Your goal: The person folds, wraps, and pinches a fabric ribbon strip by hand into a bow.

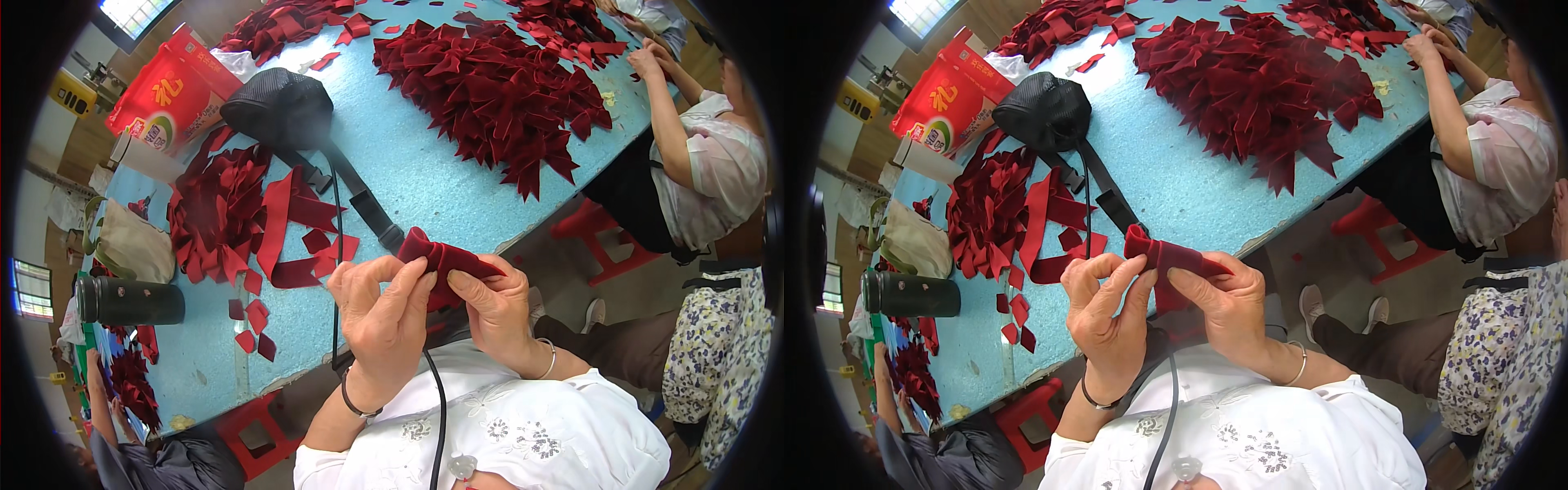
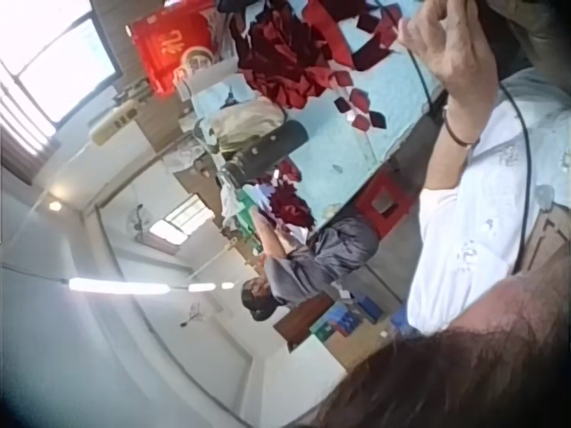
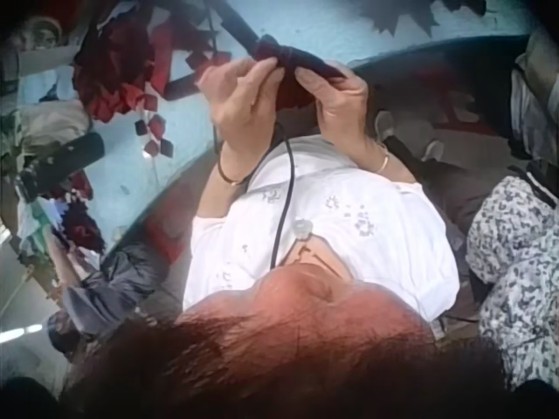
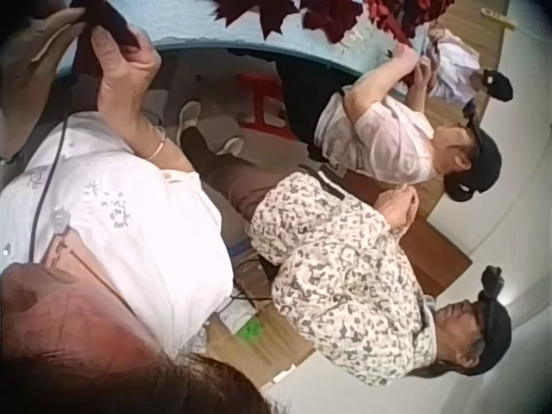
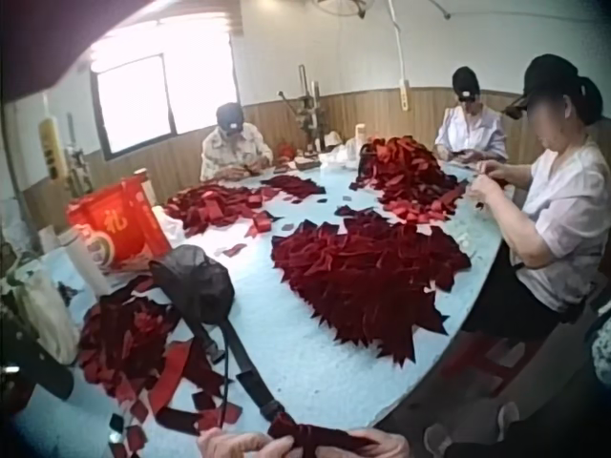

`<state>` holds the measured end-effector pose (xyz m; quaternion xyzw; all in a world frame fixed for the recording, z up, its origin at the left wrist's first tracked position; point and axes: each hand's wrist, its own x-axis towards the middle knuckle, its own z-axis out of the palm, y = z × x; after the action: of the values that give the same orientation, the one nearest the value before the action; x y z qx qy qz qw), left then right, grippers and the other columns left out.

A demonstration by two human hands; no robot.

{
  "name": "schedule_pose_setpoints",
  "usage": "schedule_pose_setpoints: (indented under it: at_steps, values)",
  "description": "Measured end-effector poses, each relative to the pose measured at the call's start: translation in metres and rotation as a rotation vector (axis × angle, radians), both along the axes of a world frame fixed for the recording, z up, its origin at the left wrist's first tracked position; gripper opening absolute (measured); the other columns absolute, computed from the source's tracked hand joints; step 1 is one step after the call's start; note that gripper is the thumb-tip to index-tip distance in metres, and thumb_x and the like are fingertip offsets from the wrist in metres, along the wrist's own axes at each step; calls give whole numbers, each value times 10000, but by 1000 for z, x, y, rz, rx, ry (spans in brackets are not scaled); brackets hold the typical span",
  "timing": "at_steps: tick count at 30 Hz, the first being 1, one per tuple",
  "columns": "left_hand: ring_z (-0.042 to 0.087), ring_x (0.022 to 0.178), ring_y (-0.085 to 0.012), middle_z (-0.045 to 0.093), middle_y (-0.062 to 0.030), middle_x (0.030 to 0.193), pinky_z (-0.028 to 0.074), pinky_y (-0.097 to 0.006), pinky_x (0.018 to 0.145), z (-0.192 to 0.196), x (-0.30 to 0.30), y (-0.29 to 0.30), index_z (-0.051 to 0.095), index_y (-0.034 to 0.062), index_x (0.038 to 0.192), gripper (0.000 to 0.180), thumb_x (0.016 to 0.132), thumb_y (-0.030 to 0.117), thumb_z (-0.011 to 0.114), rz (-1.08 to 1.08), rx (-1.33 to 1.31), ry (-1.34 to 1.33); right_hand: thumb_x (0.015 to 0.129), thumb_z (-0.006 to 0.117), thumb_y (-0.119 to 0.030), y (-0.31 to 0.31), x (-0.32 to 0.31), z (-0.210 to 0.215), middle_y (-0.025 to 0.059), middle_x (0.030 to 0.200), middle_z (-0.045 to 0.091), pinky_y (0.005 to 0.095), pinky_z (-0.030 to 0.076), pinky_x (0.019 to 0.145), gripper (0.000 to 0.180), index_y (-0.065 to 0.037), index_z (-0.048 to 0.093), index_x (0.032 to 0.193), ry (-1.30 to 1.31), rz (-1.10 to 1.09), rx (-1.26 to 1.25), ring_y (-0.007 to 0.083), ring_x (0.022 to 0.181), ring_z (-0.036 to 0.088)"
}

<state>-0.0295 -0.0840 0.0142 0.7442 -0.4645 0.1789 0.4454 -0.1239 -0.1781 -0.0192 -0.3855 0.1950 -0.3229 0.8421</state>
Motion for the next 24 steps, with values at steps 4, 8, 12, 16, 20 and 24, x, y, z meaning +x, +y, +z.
schedule_pose_setpoints:
  at_steps: [4, 8, 12, 16, 20, 24]
  values:
    - [519, 749, -204, 579, -56, 815, 338, -348, 764, 1, -1, 0, 683, 40, 906, 254, 672, 65, 777, -40, 19, 150, 843, 684, -62, -1, -3, -5, 62, 879, 689, 204, 504, 679, 175, 3, 648, 1001, 12, -24, -54, 65, 770, 616]
    - [519, 763, -203, 589, -64, 825, 332, -343, 763, 0, -1, -3, 680, 43, 903, 275, 653, 71, 793, -43, 5, 255, 845, 682, -60, -3, -3, -7, 58, 874, 689, 201, 505, 674, 175, 3, 649, 1005, 11, -30, -72, 64, 769, 615]
    - [522, 781, -203, 592, -67, 828, 333, -342, 763, -1, 0, -6, 674, 44, 898, 270, 659, 81, 794, -81, 21, 286, 840, 686, -53, -5, -5, -8, 48, 861, 688, 201, 507, 668, 168, 1, 656, 996, 4, -35, -101, 64, 757, 613]
    - [529, 796, -205, 596, -62, 832, 333, -343, 777, 1, 1, -7, 669, 50, 892, 248, 675, 82, 784, -96, 59, 338, 838, 686, -46, -7, -5, -7, 44, 849, 686, 200, 508, 670, 151, 2, 662, 979, -24, -27, -105, 61, 748, 610]
    - [537, 818, -207, 603, -55, 827, 331, -343, 803, 4, 0, -8, 658, 54, 875, 203, 700, 72, 760, -148, 70, 388, 839, 683, -41, -8, -5, -10, 46, 849, 687, 201, 509, 675, 146, 2, 662, 977, -22, -26, -114, 60, 752, 610]
    - [541, 800, -209, 608, -52, 811, 334, -343, 800, 2, -3, -7, 651, 54, 866, 174, 717, 56, 741, -163, 45, 365, 832, 691, -40, -7, -6, -8, 51, 853, 689, 201, 508, 676, 154, 4, 661, 977, -10, -33, -121, 62, 756, 610]
